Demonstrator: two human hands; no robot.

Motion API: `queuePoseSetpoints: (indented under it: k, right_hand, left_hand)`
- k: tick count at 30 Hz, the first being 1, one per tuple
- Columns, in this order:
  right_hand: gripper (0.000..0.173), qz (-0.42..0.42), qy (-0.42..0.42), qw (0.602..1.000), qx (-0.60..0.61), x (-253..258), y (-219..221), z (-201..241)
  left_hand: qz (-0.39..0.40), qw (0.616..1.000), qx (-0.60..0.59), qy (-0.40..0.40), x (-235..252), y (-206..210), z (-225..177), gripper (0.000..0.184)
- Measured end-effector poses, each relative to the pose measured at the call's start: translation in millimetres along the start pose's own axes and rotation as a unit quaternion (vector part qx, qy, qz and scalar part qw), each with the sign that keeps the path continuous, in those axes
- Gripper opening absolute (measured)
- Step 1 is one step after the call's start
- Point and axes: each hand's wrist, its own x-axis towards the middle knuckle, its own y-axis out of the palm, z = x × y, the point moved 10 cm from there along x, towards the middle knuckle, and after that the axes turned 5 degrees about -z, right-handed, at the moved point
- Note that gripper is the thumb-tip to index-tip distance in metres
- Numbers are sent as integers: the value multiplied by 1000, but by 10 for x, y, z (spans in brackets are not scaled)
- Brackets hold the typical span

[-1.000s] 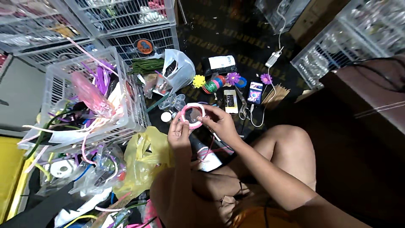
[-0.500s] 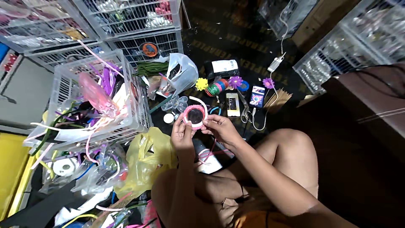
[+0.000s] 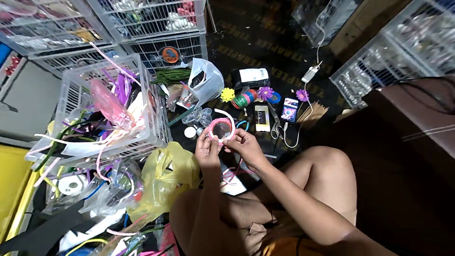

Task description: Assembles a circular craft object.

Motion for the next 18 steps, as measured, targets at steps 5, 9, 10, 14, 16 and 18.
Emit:
queuePoseSetpoints:
  k: [5,9,10,14,16,18]
  right_hand:
    - [34,-2,-10,999,-33,14,30,7]
    - [33,-3,2,1000,-27,30,43,-12]
    - [33,-4,7,1000,-22,29,50,-19]
    - [35,-9,14,999,-30,30,49,-21]
    - [38,-4,15,999,-51,56,22,-14]
    - [43,5,12,997,-72,72,-7,22]
  left_hand:
    - [-12,1000,10,-7,-8,-12,24,41]
    - [-5,1000,17,-7,0,9,34,41]
    - [-2,1000,21,-8,-2,13,37,42]
    - [-8,1000,17,-15,-16,-12,35,35]
    - [-13,999,5,-35,5,-55,30,29]
    - [-26,997,-10,-73,36,-91,44,24]
